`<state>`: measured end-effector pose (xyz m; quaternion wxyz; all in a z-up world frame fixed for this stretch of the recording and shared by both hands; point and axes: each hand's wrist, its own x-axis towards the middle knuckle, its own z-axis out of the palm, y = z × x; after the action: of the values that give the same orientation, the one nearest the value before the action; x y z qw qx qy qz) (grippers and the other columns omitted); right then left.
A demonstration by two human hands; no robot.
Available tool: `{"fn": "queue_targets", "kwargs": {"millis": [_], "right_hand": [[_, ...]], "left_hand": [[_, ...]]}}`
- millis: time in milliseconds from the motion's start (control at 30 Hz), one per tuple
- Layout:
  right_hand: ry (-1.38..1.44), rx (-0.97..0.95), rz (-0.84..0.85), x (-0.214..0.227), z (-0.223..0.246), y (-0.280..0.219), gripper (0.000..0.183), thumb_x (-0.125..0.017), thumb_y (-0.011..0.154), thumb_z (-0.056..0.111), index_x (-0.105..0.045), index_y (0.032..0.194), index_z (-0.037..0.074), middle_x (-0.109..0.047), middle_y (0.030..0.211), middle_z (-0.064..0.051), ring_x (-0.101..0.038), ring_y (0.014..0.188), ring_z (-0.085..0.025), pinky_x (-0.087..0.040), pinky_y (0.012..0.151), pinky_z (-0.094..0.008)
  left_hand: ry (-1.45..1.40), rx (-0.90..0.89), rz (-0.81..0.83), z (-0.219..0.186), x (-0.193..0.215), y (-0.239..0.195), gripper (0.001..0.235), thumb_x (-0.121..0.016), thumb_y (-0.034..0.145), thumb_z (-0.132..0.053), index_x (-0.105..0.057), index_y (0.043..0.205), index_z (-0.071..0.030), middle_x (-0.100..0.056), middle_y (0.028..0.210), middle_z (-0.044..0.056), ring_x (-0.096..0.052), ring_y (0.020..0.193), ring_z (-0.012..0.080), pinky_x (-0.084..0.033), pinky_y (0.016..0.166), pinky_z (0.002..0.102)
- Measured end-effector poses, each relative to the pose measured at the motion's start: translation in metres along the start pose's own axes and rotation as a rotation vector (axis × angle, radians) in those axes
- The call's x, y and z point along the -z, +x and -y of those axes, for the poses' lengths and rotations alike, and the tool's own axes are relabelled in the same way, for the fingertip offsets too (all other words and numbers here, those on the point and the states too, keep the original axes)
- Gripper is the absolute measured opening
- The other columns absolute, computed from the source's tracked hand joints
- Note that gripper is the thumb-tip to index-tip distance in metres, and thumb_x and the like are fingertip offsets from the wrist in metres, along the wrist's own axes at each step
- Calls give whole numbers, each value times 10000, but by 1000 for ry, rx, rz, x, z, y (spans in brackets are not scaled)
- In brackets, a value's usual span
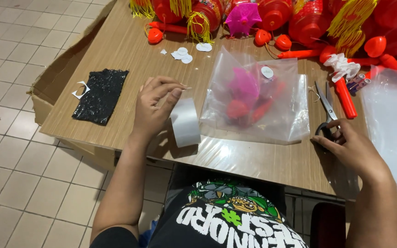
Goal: Assembling a red lantern toy by cutting adhesive pads, applying them to components, and joining the lantern body and handle.
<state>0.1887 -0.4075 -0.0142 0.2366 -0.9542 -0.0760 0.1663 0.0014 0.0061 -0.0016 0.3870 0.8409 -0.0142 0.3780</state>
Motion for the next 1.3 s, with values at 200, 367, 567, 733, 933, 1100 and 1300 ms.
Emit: {"fn": "queue_targets", "kwargs": {"millis": [200, 367, 567, 733, 933, 1100, 1300], "right_hand": [[-81, 65, -222, -2, -27, 4, 567, -722, 890, 471, -582, 1336, 150, -479, 1309, -240, -403, 1290, -431, -320, 1100, -480], [-61, 33, -148, 2, -15, -5, 629, -719, 887, 437, -537, 1346, 47, -546, 1279, -238, -550, 1160, -383, -433, 966, -486], [-92, -20, -92, 12, -15, 2, 616, -728, 862, 383, -481, 1340, 83, -649, 1138, -218, -639, 950, -390, -463, 812, -471], [164, -156, -13, 34, -15, 2, 461, -653, 995, 249, -441, 1378, 104, -615, 1067, -308, -583, 847, -396, -426, 705, -472], [489, 188, -57, 21, -100, 52, 431, -635, 964, -1, -418, 1332, 62, -552, 1145, -176, -529, 1021, -220, -401, 858, -329], [511, 611, -179, 31, -34, 10, 725, -750, 753, -117, -342, 1338, 13, -545, 1141, -224, -623, 1047, -282, -427, 806, -322], [295, 760, 87, 28, 64, -12, 687, -774, 748, 17, -410, 1330, 30, -618, 1175, -173, -684, 1031, -247, -550, 889, -348]], "left_hand": [[-8, 0, 42, 4, 2, 0, 377, -483, 1085, -382, -749, 1096, -115, -685, 1129, 42, -603, 1115, 230, -449, 957, 403], [-9, 11, 47, -2, 3, 0, 432, -443, 1094, -402, -748, 1112, -98, -665, 1145, 60, -587, 1144, 243, -443, 986, 406], [-8, -9, 43, -4, 3, -3, 495, -393, 1104, -427, -736, 1137, -73, -649, 1160, 79, -579, 1150, 257, -442, 988, 414], [-9, -49, 55, -1, 5, -4, 496, -384, 1109, -415, -731, 1167, -66, -654, 1172, 87, -605, 1145, 251, -401, 1002, 407], [-16, -7, 76, -7, 9, -3, 554, -347, 1097, -479, -726, 1202, -88, -636, 1214, 66, -561, 1184, 244, -396, 1025, 409], [-22, 17, 111, -6, 10, -5, 622, -281, 1090, -543, -732, 1189, -126, -629, 1273, 73, -532, 1264, 265, -363, 1072, 452], [-77, 70, 176, -6, 15, -4, 719, -196, 1071, -620, -735, 1205, -163, -556, 1352, 58, -503, 1341, 253, -295, 1142, 475]]}}
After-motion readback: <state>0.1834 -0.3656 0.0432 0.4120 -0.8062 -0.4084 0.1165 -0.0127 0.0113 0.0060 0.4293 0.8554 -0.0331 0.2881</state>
